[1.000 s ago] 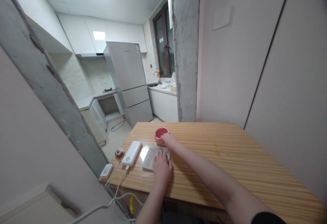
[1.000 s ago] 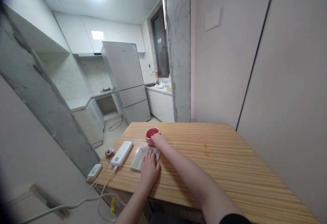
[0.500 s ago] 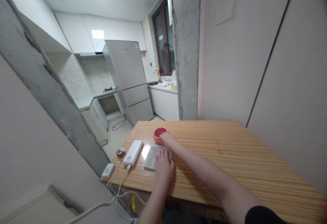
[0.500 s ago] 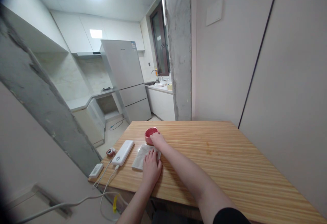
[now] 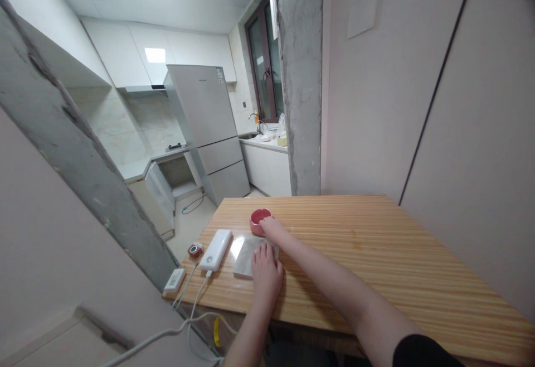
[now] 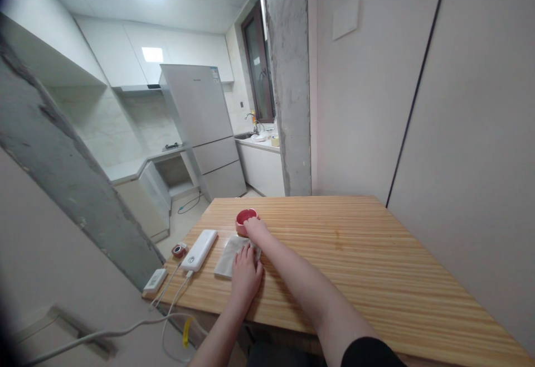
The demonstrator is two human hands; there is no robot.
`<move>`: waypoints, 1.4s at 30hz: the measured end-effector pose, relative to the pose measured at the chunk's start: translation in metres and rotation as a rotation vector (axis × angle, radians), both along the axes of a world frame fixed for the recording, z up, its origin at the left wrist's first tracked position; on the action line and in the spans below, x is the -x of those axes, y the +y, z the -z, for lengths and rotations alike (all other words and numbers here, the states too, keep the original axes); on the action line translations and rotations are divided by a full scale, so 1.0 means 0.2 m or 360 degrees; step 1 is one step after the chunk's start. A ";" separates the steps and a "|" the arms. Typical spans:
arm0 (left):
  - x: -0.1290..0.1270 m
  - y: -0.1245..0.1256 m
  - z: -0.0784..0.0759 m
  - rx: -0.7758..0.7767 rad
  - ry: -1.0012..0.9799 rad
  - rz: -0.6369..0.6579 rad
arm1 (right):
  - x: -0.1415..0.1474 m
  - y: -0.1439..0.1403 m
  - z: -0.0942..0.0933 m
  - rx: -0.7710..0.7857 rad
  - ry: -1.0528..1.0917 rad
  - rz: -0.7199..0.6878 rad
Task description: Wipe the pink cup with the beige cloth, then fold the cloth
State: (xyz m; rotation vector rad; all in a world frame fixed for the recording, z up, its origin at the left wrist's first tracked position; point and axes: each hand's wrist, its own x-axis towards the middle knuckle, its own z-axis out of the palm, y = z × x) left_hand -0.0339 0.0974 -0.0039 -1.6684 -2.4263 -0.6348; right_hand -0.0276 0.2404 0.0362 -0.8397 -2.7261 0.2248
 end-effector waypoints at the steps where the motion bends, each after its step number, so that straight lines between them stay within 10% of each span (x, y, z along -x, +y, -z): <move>1: 0.00 0.00 0.00 -0.0009 0.0005 0.0001 | 0.00 -0.01 0.00 -0.0007 0.0006 -0.0006; 10: 0.04 0.01 0.01 -0.0100 0.0115 -0.0048 | -0.35 -0.03 0.11 -0.0047 0.0549 0.0018; 19: -0.01 0.04 -0.04 -0.0252 -0.0018 0.0099 | -1.01 0.08 0.35 0.0498 0.1269 0.0710; 23: -0.24 0.23 -0.06 -0.0197 -0.0481 0.0621 | -1.01 0.08 0.36 0.0594 0.1382 0.0732; 31: -0.49 0.57 0.03 -0.0111 -0.0888 0.0692 | -1.00 0.03 0.29 0.0692 0.1224 0.0531; 37: -0.35 0.51 0.00 -0.0212 -0.0986 0.0851 | -1.00 0.07 0.33 0.0708 0.1313 0.0580; 42: 0.01 0.45 -0.15 -0.0655 -0.0294 0.0135 | -0.99 0.10 0.37 0.0761 0.1469 0.0670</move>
